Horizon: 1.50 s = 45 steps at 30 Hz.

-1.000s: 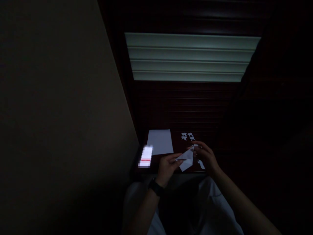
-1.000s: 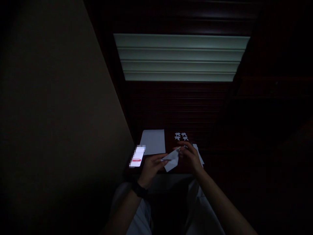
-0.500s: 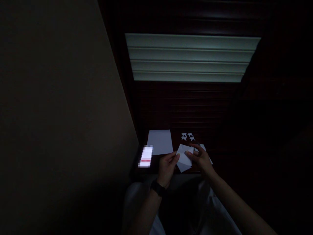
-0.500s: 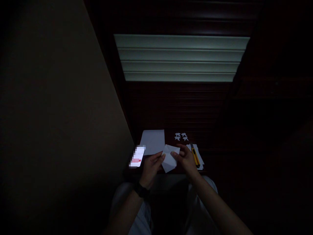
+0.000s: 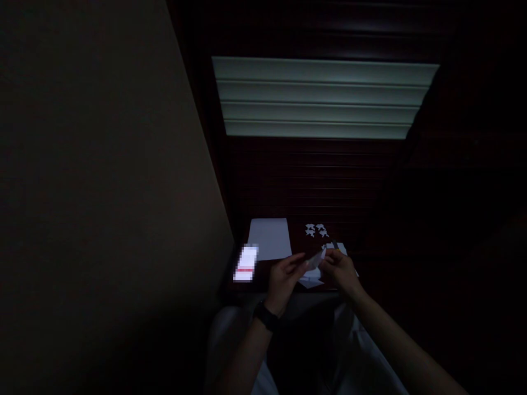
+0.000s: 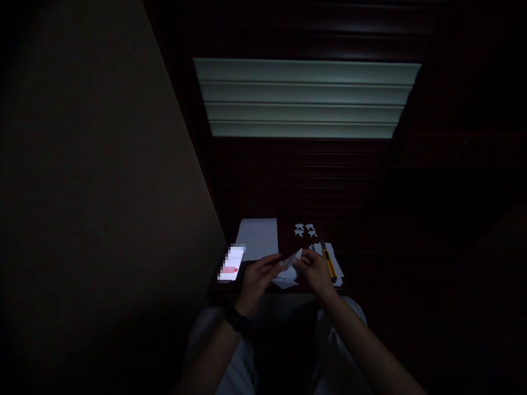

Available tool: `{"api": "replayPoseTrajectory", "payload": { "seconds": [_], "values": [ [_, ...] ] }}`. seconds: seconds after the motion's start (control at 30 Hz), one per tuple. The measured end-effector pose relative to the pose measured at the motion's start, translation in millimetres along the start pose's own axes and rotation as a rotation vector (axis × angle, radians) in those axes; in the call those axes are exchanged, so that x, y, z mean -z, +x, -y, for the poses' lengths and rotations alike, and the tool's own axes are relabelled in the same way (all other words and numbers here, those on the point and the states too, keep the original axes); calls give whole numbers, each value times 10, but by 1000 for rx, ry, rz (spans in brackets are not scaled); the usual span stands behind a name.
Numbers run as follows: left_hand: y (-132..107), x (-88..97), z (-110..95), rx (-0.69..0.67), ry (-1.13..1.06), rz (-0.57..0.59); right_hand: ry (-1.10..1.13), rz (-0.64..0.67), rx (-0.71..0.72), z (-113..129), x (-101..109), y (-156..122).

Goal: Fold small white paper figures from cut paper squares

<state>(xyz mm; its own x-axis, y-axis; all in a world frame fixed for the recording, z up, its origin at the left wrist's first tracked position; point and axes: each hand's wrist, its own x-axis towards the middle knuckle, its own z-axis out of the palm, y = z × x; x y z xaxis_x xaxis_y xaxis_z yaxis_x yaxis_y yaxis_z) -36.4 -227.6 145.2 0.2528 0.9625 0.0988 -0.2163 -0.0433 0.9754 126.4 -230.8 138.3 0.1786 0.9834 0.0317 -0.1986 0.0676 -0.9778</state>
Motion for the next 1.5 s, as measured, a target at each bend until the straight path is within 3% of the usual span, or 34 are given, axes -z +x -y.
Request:
{"api": "replayPoseTrajectory", "payload": {
  "seconds": [0.1, 0.23, 0.5, 0.67, 0.87, 1.1, 1.2, 1.33, 1.5],
  "values": [
    [20, -3, 64, 25, -10, 37, -11, -16, 25, -22, 9, 10],
    [29, 22, 127, 31, 38, -1, -12, -7, 71, 25, 21, 4],
    [23, 37, 90, 16, 85, 39, -173, 156, 264, 154, 58, -24],
    [18, 6, 62, -17, 69, 80, -399, 63, 328, 115, 82, 2],
    [22, -11, 21, -56, 76, 44, -470, -61, 284, 21, 137, 98],
    [104, 33, 86, -35, 69, -2, -401, -104, 225, -104, 126, 238],
    [175, 73, 138, -64, 93, -51, -295, -69, 186, -93, 80, 273],
    [309, 142, 256, -60, 75, -185, -53, 38, 2, -115, -2, 343],
    [529, 206, 406, -39, 9, -252, -17, 70, -61, -252, -101, 544]
  ]
}}
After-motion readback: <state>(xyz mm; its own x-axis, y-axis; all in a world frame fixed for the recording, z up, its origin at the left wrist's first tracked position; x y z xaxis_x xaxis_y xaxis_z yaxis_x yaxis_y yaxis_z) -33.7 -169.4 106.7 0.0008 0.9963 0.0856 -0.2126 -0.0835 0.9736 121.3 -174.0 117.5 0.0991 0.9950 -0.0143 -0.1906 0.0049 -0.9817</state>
